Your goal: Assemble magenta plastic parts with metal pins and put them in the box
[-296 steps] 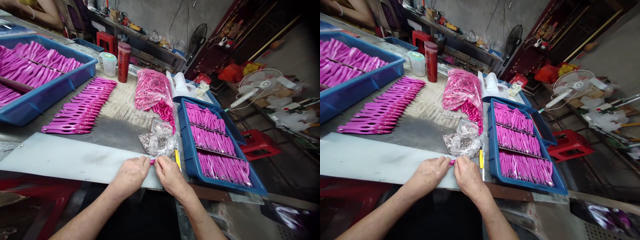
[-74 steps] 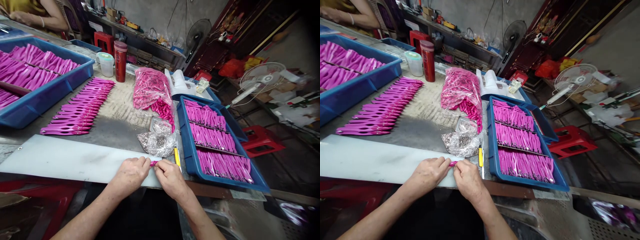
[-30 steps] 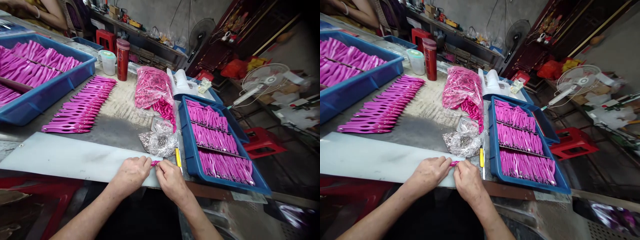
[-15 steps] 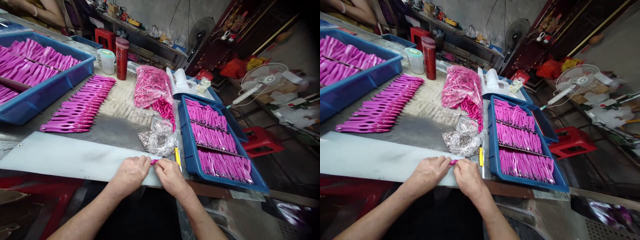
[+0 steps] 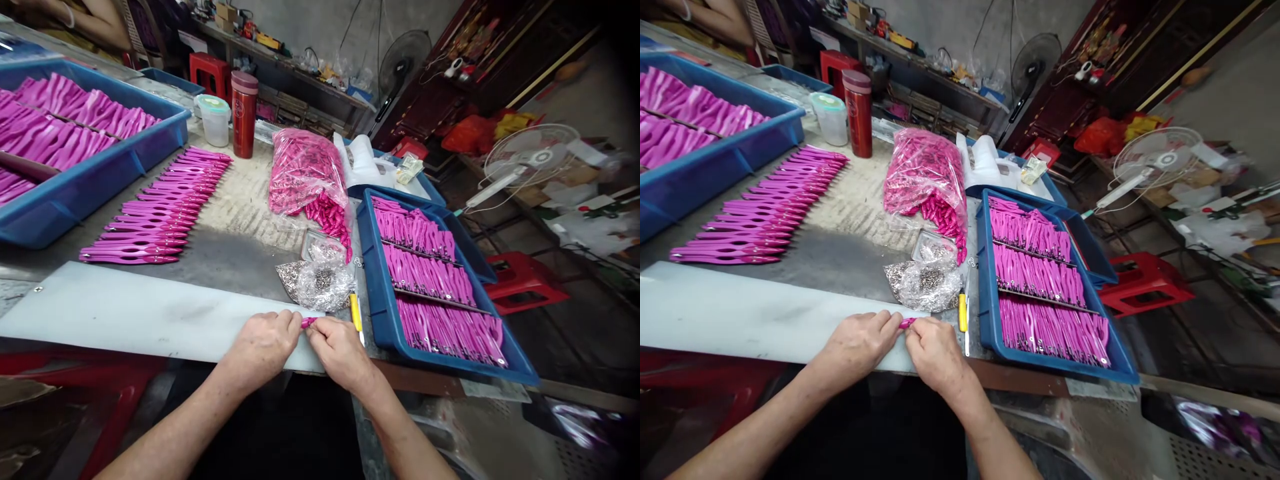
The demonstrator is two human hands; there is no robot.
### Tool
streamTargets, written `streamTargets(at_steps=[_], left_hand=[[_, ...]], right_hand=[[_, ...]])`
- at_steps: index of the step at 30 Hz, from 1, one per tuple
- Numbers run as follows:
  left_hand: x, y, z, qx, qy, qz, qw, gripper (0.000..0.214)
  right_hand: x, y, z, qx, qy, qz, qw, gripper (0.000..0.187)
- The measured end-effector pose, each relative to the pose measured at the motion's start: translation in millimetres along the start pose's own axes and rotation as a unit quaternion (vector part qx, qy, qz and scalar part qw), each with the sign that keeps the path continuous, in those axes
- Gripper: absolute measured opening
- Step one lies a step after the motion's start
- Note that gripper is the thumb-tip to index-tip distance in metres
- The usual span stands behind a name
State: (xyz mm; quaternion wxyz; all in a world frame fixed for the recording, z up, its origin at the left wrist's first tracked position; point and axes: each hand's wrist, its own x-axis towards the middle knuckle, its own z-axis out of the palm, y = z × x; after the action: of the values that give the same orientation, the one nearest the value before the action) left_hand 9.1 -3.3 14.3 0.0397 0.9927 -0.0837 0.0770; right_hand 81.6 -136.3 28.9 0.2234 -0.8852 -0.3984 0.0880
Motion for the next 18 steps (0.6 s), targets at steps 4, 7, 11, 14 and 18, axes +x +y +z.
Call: streamTargets(at_steps=[4, 7, 11, 14, 18], left_hand=[[-0.3, -0.3, 0.7, -0.005, -0.002, -0.005, 1.0, 0.012], [0.1, -0.3, 1.8, -0.005, 0.0, -0.005, 1.0, 0.011], [0.1, -0.5, 3.4, 0.001, 0.011, -0.001, 1.0, 0.011], [-0.6, -0.9, 3.3, -0.007, 0.013, 0.001, 1.0, 0.012], [-0.3, -1.2, 1.0, -0.018, 0.001, -0.007, 1.0, 0.011]], right_hand=[[0.4, 1.8, -1.9, 0.013, -0.009, 0.009, 1.0, 0.029], [0.3, 3.8, -3.0, 0.009, -0.004, 0.016, 1.0, 0.03], [-0.5, 4.1, -1.9, 0.007, -0.001, 0.002, 1.0, 0.028], [-1.1, 3.0, -0.9, 0.018, -0.004, -0.007, 1.0, 0.028], [-2.1, 1.5, -0.2, 0.022, 0.0, -0.003, 1.0, 0.027]])
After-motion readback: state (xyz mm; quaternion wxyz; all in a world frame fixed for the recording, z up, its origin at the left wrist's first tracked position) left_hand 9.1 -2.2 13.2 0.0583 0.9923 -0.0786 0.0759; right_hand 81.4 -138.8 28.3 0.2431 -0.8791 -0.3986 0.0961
